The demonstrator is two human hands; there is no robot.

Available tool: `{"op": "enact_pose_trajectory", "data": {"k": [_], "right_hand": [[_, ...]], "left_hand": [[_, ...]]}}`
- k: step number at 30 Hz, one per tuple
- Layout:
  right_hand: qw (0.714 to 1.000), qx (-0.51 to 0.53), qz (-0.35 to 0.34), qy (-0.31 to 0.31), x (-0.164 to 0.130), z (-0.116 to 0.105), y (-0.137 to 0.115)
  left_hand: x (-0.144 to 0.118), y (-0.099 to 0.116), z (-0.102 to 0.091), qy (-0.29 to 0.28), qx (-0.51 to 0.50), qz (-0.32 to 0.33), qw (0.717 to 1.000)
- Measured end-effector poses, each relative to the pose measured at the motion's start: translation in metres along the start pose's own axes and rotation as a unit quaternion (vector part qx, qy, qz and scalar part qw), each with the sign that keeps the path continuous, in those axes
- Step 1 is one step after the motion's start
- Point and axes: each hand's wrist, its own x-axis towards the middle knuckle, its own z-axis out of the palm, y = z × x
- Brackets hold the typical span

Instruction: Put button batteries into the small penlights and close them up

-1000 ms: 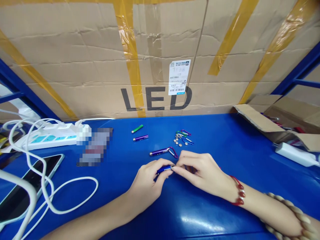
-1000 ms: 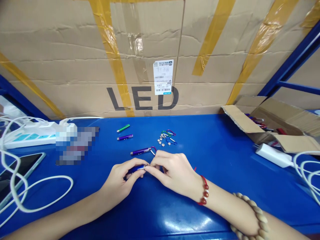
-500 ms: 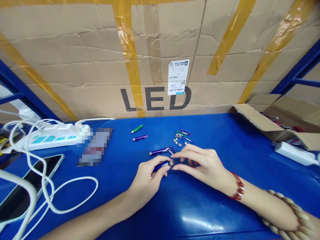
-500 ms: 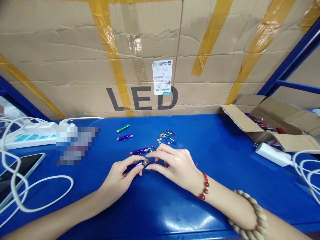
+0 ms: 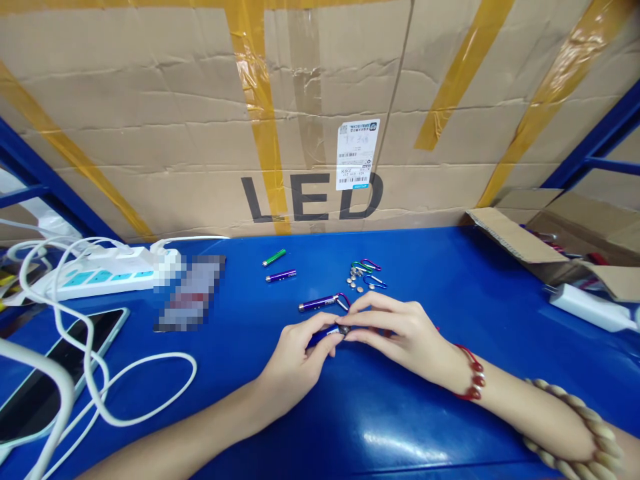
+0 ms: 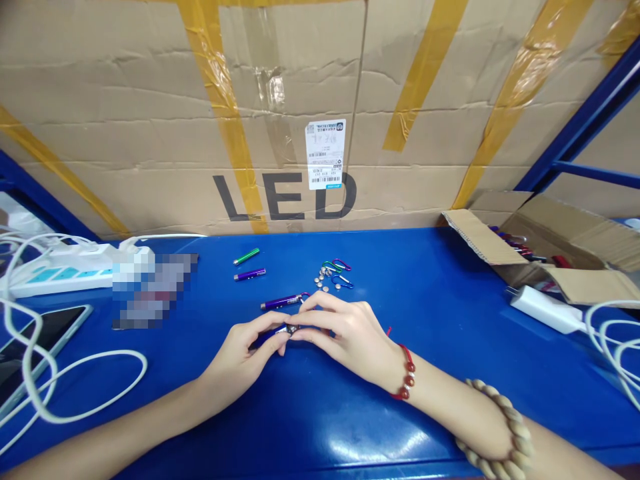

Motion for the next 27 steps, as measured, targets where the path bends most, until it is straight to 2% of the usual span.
{"op": "enact_pose_trajectory", "data": {"k": [4, 10, 16, 20, 23, 27], "right_hand": [[1.000, 0.020, 0.010, 0.000, 0.000, 0.000, -0.001], [0.997, 0.038, 0.067, -0.020, 0.002, -0.003, -0.003], [0.999, 0.037, -0.004, 0.015, 0.001, -0.001, 0.001], [0.999, 0.038, -0.032, 0.012, 0.003, -0.001, 0.000], [0.997, 0.079, -0.022, 0.007, 0.006, -0.002, -0.001], [0.988, 0.154, 0.027, 0.010, 0.010, -0.003, -0.002]], "left_hand": [[0.000, 0.001, 0.000, -0.005, 0.000, -0.002, 1.000], [-0.001, 0.001, -0.001, 0.006, -0.013, 0.001, 1.000], [-0.002, -0.001, 0.000, -0.010, 0.000, 0.007, 1.000], [-0.001, -0.002, 0.000, -0.011, 0.006, 0.017, 1.000], [-0.001, -0.003, -0.001, -0.012, 0.011, 0.020, 1.000], [-0.002, -0.004, -0.001, -0.018, 0.037, 0.028, 0.999]]}}
